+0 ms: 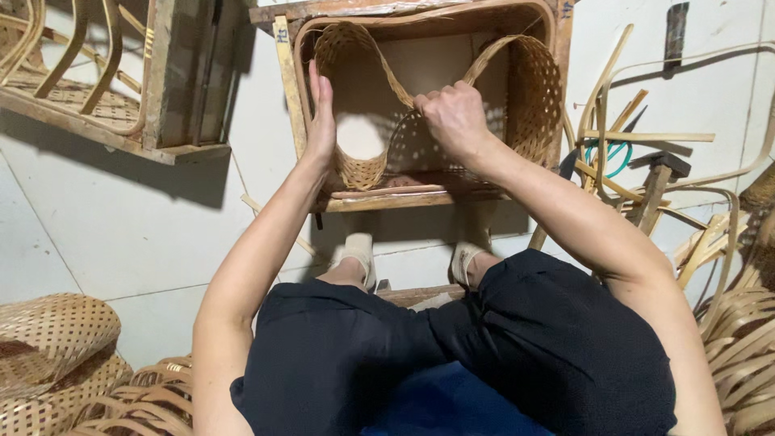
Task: The person assembles a woven basket by fitting a pre-woven body into a wooden frame. They adjust the frame, insert the basket body, and press it into place.
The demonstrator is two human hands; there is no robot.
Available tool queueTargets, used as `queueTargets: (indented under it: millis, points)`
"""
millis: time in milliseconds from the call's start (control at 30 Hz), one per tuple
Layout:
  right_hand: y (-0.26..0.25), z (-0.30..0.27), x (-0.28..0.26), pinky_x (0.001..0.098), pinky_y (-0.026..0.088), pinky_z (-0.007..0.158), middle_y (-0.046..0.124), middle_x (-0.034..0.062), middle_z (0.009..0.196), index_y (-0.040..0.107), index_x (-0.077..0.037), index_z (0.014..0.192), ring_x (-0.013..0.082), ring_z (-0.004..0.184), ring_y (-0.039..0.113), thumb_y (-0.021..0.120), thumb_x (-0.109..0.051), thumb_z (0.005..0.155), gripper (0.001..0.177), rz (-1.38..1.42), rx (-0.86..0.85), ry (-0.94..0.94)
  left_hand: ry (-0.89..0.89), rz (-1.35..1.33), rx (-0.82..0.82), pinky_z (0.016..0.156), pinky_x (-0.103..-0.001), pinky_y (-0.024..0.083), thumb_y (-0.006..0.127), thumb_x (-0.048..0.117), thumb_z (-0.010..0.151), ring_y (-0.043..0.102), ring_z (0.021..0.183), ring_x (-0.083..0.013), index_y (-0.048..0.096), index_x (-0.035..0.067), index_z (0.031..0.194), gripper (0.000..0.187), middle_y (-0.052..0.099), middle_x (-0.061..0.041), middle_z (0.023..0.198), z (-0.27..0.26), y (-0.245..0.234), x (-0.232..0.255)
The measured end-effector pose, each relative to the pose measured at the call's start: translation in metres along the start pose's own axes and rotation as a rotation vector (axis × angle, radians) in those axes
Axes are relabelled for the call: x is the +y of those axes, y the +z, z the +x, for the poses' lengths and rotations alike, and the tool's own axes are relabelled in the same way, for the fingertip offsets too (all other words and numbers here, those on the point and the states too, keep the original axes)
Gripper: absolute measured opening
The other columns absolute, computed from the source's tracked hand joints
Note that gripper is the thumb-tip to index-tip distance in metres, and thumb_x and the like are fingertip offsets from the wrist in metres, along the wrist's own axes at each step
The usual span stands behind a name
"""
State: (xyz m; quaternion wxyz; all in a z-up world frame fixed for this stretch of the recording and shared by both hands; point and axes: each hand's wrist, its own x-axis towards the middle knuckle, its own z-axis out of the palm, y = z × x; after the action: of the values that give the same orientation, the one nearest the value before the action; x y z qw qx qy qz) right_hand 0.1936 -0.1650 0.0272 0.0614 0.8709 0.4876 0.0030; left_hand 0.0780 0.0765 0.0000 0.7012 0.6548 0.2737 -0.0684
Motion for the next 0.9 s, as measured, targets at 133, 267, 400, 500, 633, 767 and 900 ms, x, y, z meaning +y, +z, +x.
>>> queueTargets:
  millis: [133,267,400,500,633,767,900]
  points:
    - [-0.003,0.004,0.009,0.0291,0.044,0.048,0.07,0.0026,0.066,0.077,-0.016,0.099,0.0079,0.047,0.054,0.06,-0.015,0.103,0.018,0.024,-0.036,0.01,0.067,-0.124,-0.054,0.126,-0.07,0.006,0.026,0.088,0.094,-0.013,0.161,-0.0407,-0.012,0.036,0.164,0.095,-0.018,-0.012,0.175,0.006,-0.001,-0.001]
    - [-0.003,0.005,0.004,0.0271,0.045,0.048,0.069,0.0013,0.062,0.078,-0.016,0.1,0.0059,0.047,0.054,0.06,-0.005,0.104,0.022,-0.02,-0.049,-0.01,-0.044,-0.03,0.053,0.115,-0.075,0.011,0.022,0.087,0.085,-0.008,0.156,-0.043,-0.011,0.038,0.161,0.097,-0.016,-0.011,0.173,0.01,0.001,-0.011]
    - [-0.004,0.003,0.001,0.0285,0.046,0.052,0.069,0.0,0.065,0.078,-0.017,0.1,0.0062,0.051,0.054,0.061,-0.001,0.095,0.023,-0.019,-0.041,-0.026,-0.02,0.029,0.069,0.119,-0.071,0.01,0.023,0.088,0.088,-0.001,0.158,-0.0424,-0.009,0.036,0.162,0.096,-0.011,-0.012,0.174,0.019,0.001,-0.017]
    - [-0.005,0.008,0.002,0.0294,0.047,0.054,0.07,0.0008,0.068,0.077,-0.017,0.099,0.0067,0.052,0.056,0.06,-0.001,0.096,0.023,0.026,-0.044,-0.032,-0.089,0.088,0.063,0.119,-0.071,0.011,0.02,0.086,0.089,-0.002,0.158,-0.0423,-0.009,0.036,0.162,0.093,-0.008,-0.012,0.174,0.023,-0.007,-0.02]
    - [0.002,0.006,0.0,0.0294,0.047,0.05,0.07,0.0021,0.064,0.075,-0.014,0.094,0.0073,0.048,0.056,0.058,-0.007,0.104,0.021,0.009,-0.065,-0.017,-0.142,0.088,0.107,0.117,-0.073,0.01,0.017,0.083,0.088,-0.006,0.155,-0.0448,-0.014,0.034,0.163,0.095,-0.009,-0.012,0.172,0.021,0.003,-0.024]
    - [0.015,0.013,-0.014,0.029,0.047,0.051,0.068,0.0005,0.064,0.075,-0.015,0.096,0.007,0.052,0.055,0.059,-0.006,0.096,0.018,-0.02,-0.037,-0.046,-0.142,0.13,0.1,0.122,-0.064,0.014,0.03,0.076,0.097,0.0,0.158,-0.0417,-0.014,0.028,0.164,0.094,-0.01,-0.014,0.174,0.016,0.005,0.006]
    - [0.03,0.014,-0.009,0.029,0.046,0.049,0.067,0.0004,0.062,0.073,-0.015,0.095,0.0075,0.05,0.054,0.061,-0.007,0.098,0.015,-0.05,-0.035,-0.022,-0.235,0.082,-0.087,0.119,-0.058,0.034,0.057,0.061,0.097,0.028,0.15,-0.04,-0.013,0.021,0.161,0.103,0.004,-0.019,0.173,0.001,-0.011,0.051]
